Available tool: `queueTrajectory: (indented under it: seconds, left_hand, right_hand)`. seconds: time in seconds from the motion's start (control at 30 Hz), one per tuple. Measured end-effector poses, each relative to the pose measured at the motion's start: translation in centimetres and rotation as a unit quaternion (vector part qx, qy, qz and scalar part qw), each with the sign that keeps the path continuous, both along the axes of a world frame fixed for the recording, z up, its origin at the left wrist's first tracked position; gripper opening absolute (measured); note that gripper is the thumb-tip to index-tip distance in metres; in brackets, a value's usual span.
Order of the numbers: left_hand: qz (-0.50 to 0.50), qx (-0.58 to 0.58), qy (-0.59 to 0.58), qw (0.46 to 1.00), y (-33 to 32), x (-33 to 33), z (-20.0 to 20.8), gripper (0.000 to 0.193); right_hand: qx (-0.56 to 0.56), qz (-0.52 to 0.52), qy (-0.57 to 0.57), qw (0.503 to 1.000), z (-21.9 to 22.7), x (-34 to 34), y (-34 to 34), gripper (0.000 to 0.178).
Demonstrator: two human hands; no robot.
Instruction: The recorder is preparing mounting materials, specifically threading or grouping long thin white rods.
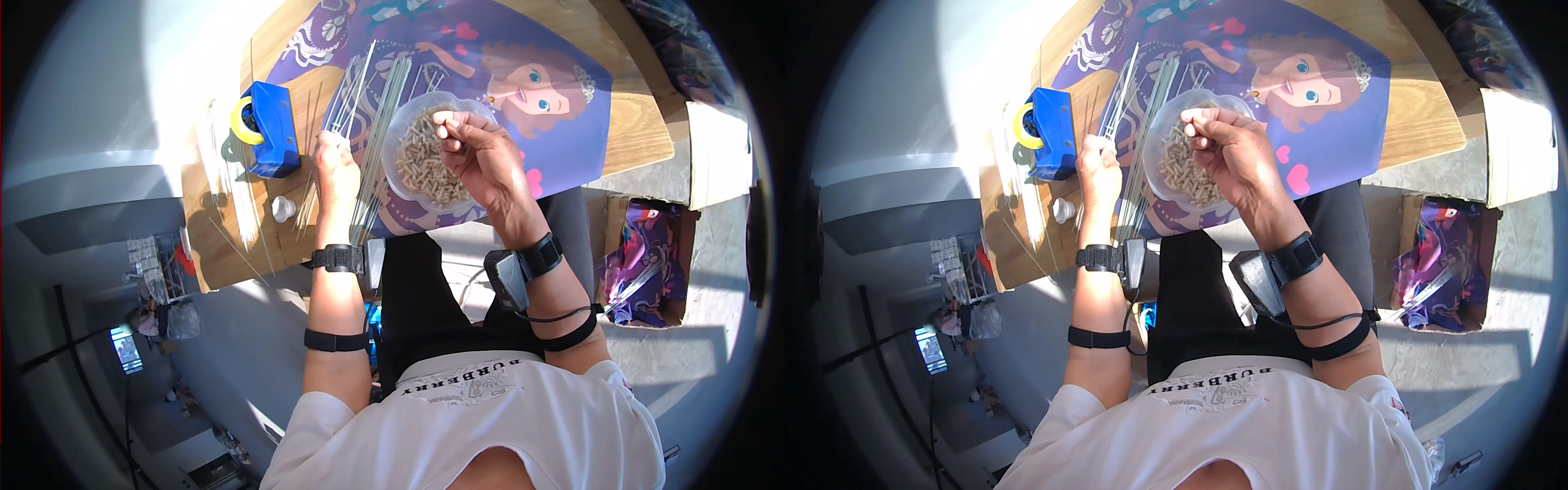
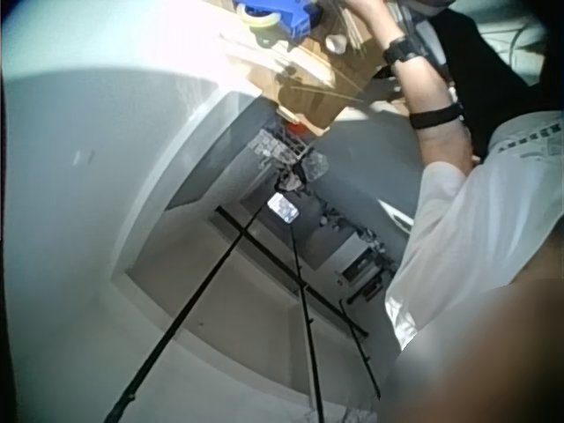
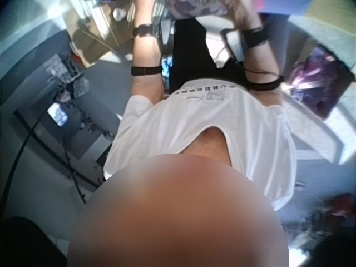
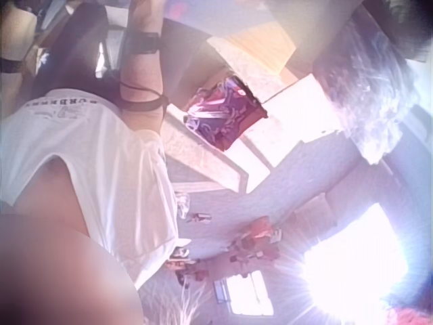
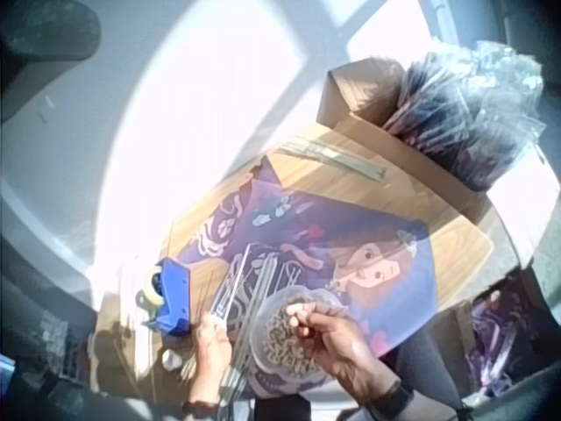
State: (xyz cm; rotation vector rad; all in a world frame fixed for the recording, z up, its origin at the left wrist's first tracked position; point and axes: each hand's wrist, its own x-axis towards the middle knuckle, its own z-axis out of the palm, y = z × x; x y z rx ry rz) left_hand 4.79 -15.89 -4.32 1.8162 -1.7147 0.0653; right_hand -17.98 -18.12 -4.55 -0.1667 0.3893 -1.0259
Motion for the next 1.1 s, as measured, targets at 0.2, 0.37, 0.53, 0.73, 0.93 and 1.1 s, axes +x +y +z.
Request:
queueTrajectory:
  seconds: [0.2, 0.37, 0.53, 0.73, 0.93, 1.1]
  left_hand:
    - [-0.035, 0.076, 0.208, 0.974, 3.5, -2.3, 4.1, 0.01]
    - [-0.055, 0.202, 0.425, 0.881, 7.8, -6.3, 6.5, 0.01]
    - [-0.051, 0.233, 0.478, 0.846, 10.6, -6.9, 6.3, 0.009]
    - [-0.059, 0.199, 0.546, 0.811, 12.6, -7.4, 6.2, 0.007]
    - [-0.048, 0.154, 0.537, 0.828, 14.2, -8.2, 5.8, 0.008]
    - [-0.041, 0.121, 0.512, 0.849, 15.2, -8.5, 5.8, 0.008]
  right_hand:
    - [-0.016, 0.007, -0.005, 1.0, -0.1, 0.2, -0.2, 0.013]
    - [-0.05, -0.002, 0.046, 0.998, 1.0, 0.8, 0.6, 0.013]
    - [-0.089, 0.008, 0.081, 0.993, 1.5, 0.7, 1.6, 0.008]
    - [-0.111, 0.004, 0.119, 0.987, 2.4, 0.8, 3.2, 0.008]
    - [-0.154, -0.013, 0.142, 0.978, 2.7, 0.6, 4.8, 0.009]
    - [-0.164, -0.015, 0.153, 0.974, 3.3, 0.9, 5.9, 0.009]
